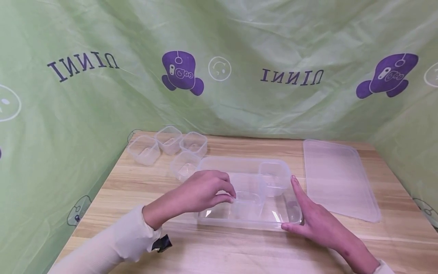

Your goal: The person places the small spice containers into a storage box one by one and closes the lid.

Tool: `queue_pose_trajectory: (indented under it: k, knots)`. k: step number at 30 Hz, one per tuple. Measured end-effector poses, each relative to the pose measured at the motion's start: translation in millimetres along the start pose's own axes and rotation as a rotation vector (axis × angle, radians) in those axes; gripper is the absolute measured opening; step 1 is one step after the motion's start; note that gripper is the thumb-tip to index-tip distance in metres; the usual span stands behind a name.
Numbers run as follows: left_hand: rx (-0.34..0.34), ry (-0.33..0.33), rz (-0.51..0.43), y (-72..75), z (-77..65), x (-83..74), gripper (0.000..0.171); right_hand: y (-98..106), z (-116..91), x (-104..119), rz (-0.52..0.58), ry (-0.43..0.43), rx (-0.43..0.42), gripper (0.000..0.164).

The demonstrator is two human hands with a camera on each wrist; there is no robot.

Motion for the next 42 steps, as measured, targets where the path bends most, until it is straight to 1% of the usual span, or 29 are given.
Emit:
queue_pose_trajectory:
  k: [7, 13, 16, 24, 28, 35, 37, 42]
  knots:
    - [-0.004, -0.058, 0.043, -3.8, 4.8, -8.5, 0.009, 0.2, 1.1, 1.9, 0.004, 0.014, 0.0, 0.124]
    - [-0.022, -0.124, 0.146, -9.0, 7.4, -18.5, 0.007, 0.0, 2.2, 2.4, 0.002, 0.02, -0.002, 0.123]
    - [-0.024, -0.143, 0.191, -12.5, 8.6, -22.4, 0.006, 0.1, 2.5, 2.2, -0.003, 0.024, -0.004, 0.123]
    - [0.04, -0.134, 0.277, -24.2, 12.8, -30.6, 0.007, -0.7, 1.3, 2.0, 0.013, 0.013, -0.002, 0.123]
    - [0.045, -0.147, 0.315, -28.2, 15.6, -33.8, 0.009, -1.1, 1.0, 2.2, 0.012, 0.009, -0.007, 0.123]
    - [0.026, -0.187, 0.298, -38.4, 21.1, -38.7, 0.009, 0.2, 0.3, 1.7, 0.015, 0.012, -0.014, 0.123]
    - [0.024, -0.199, 0.31, -42.3, 22.9, -40.3, 0.01, 0.5, 0.5, 1.5, 0.018, 0.013, -0.017, 0.123]
    - [0.05, -0.207, 0.349, -53.1, 28.5, -42.9, 0.013, -0.6, 0.3, 1.8, 0.024, 0.017, -0.02, 0.124]
Point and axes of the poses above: each hand's wrist, its own z-axis towards the middle knuckle, its own y-axis out of the back of the hand, x = y × z, the point moved 6 cm from there along z, towards the middle knuckle, and after that the axes turned 6 degrees about -z, right-handed, at the moved point
